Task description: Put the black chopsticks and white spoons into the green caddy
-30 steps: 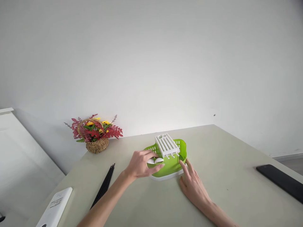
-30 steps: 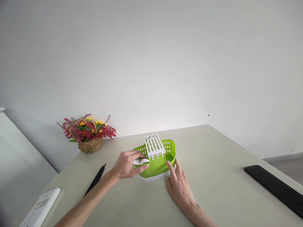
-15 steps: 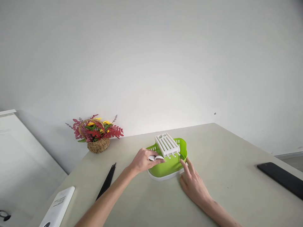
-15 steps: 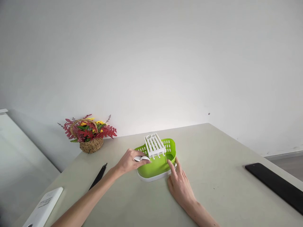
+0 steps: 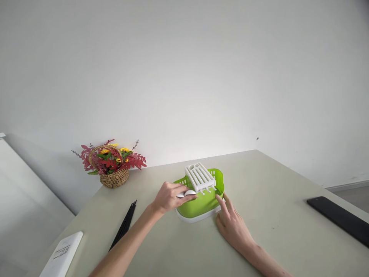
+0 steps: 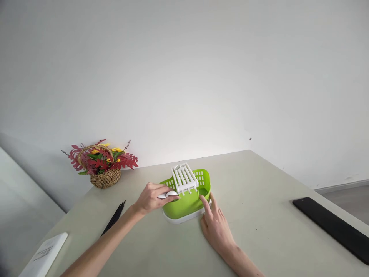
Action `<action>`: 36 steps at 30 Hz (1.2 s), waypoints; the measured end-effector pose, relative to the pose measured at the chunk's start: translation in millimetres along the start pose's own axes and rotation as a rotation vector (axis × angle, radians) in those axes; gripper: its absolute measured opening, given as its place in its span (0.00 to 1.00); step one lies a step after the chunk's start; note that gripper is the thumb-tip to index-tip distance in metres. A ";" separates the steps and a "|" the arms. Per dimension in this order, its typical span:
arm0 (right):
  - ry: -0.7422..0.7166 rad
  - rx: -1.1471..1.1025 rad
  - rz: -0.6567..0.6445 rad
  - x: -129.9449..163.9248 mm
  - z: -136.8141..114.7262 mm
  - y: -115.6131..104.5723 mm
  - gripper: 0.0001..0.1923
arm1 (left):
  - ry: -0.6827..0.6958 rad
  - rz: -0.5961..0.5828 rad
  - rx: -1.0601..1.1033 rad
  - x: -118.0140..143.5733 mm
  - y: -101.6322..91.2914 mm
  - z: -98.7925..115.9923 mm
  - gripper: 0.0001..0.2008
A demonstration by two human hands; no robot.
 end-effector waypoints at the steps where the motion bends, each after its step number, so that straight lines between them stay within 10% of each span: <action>1: -0.002 -0.003 -0.006 0.0 -0.3 0.2 0.34 | -0.013 0.011 0.011 -1.1 -2.9 -3.4 0.17; 21: -0.051 -0.035 -0.066 -0.3 -6.1 1.7 0.33 | -0.050 0.154 0.049 -4.1 -54.3 -21.2 0.10; 36: -0.054 -0.011 -0.069 1.3 -6.6 2.3 0.29 | -0.616 0.556 0.192 13.1 -102.3 -88.1 0.12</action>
Point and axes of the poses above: each hand's wrist, its own x-axis away from the middle knuckle, its own y-axis out of the palm, z = x × y, the point moved 9 cm from there along -x, towards the middle knuckle, and after that the axes turned 2 degrees about x, right-handed, at the moved point
